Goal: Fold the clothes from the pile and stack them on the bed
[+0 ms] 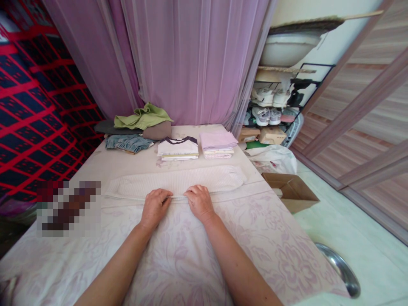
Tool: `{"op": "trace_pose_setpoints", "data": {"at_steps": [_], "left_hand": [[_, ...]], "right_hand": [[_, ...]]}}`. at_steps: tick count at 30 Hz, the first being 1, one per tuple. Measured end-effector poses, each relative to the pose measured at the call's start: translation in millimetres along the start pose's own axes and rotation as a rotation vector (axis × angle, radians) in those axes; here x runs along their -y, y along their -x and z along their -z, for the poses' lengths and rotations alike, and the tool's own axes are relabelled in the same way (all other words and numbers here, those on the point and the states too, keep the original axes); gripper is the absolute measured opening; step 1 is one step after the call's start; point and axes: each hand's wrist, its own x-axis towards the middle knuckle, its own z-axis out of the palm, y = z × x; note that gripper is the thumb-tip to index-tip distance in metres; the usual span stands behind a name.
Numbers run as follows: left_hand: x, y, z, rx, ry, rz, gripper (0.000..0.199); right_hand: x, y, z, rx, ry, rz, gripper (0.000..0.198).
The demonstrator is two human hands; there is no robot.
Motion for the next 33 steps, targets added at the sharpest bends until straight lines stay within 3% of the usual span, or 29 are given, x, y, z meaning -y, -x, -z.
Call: {"op": "trace_pose_setpoints", "data": {"at_steps": [6, 19, 26, 33], "left_hand": [[14, 7, 2, 0.004, 0.063, -0.043, 0.019], [26, 7, 18, 0.033, 0.037, 0.035, 0.009], [21, 10, 12, -0.005, 0.005, 0.033, 0.023], [17, 10, 10, -0.026, 0.003, 0.016, 0.020]], "right_hand": [[-1, 6, 2, 0.017, 0.003, -0.021, 0.031], [3, 4, 2, 0.006, -0.047, -0.107, 0.021], [17, -1, -1, 0.014, 0.028, -0.082, 0.019], [15, -7, -3, 0.027, 0.036, -0.094, 0.015]]}}
